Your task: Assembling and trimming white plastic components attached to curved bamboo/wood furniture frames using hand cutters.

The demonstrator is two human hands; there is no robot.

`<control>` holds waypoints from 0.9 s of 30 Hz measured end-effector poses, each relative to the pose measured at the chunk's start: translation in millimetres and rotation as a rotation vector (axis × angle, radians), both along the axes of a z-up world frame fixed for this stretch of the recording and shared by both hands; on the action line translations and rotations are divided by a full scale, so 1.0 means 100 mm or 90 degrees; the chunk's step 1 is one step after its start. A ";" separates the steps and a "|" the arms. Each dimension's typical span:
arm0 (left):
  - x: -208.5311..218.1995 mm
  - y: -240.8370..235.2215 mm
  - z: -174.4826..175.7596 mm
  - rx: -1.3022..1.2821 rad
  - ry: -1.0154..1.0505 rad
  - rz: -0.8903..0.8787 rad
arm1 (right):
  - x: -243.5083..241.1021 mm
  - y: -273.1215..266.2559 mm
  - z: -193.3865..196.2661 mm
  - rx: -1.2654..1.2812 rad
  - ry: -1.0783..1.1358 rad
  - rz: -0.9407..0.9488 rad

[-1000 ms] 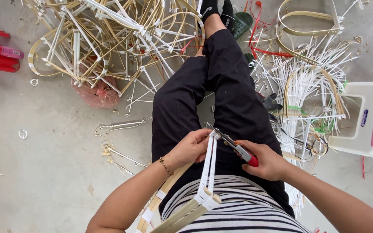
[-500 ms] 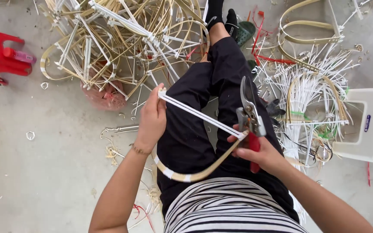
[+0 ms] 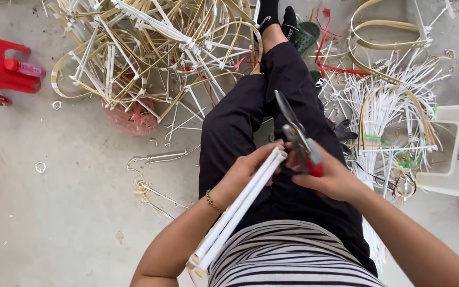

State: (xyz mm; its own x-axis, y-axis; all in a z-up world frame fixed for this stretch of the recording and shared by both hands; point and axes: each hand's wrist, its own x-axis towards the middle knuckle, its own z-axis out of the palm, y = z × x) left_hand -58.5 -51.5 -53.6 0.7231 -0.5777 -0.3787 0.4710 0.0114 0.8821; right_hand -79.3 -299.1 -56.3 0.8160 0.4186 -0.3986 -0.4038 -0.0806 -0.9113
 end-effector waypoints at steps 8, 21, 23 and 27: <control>0.01 0.02 0.35 0.121 -0.089 -0.021 | -0.20 -0.38 0.40 -0.183 0.053 0.101; -0.09 0.07 0.36 0.145 -0.388 -0.019 | -0.30 -0.24 0.61 -0.193 0.149 0.129; -0.11 0.08 0.33 0.178 -0.326 -0.027 | -0.31 -0.30 0.55 -0.197 0.114 0.186; -0.07 0.08 0.39 0.218 -0.246 -0.044 | -0.52 -0.46 0.29 -0.015 0.227 0.003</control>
